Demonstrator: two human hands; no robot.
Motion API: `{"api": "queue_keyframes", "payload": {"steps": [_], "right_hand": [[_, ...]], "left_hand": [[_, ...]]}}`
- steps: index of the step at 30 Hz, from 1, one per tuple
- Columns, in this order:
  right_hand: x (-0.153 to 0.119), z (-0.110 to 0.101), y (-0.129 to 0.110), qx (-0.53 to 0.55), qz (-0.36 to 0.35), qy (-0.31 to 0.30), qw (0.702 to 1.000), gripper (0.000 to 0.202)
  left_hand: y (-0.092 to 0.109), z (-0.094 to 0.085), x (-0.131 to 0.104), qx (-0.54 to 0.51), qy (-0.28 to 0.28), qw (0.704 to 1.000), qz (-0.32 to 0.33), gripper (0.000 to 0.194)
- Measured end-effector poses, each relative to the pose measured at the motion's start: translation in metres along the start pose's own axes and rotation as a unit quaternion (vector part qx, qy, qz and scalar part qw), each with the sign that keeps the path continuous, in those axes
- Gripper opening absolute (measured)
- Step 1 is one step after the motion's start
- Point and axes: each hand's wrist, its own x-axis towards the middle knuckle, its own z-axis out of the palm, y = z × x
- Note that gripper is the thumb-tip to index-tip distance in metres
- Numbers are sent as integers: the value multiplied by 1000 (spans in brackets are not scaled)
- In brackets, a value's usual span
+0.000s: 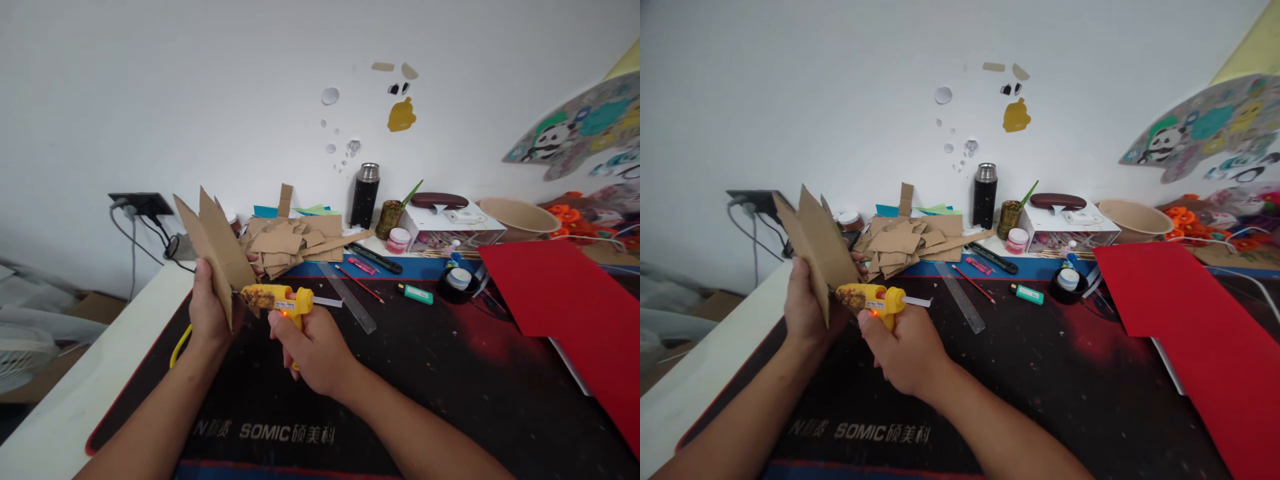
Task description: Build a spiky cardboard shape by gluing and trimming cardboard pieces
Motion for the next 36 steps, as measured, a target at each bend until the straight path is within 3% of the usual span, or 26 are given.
{"api": "queue_keyframes", "payload": {"steps": [18, 36], "right_hand": [[-1, 1, -5, -20, -31, 11, 999, 41], [-2, 2, -4, -41, -24, 9, 999, 43]], "left_hand": [[2, 6, -5, -6, 0, 1000, -8, 47], [3, 1, -1, 13, 20, 1000, 3, 49]]}}
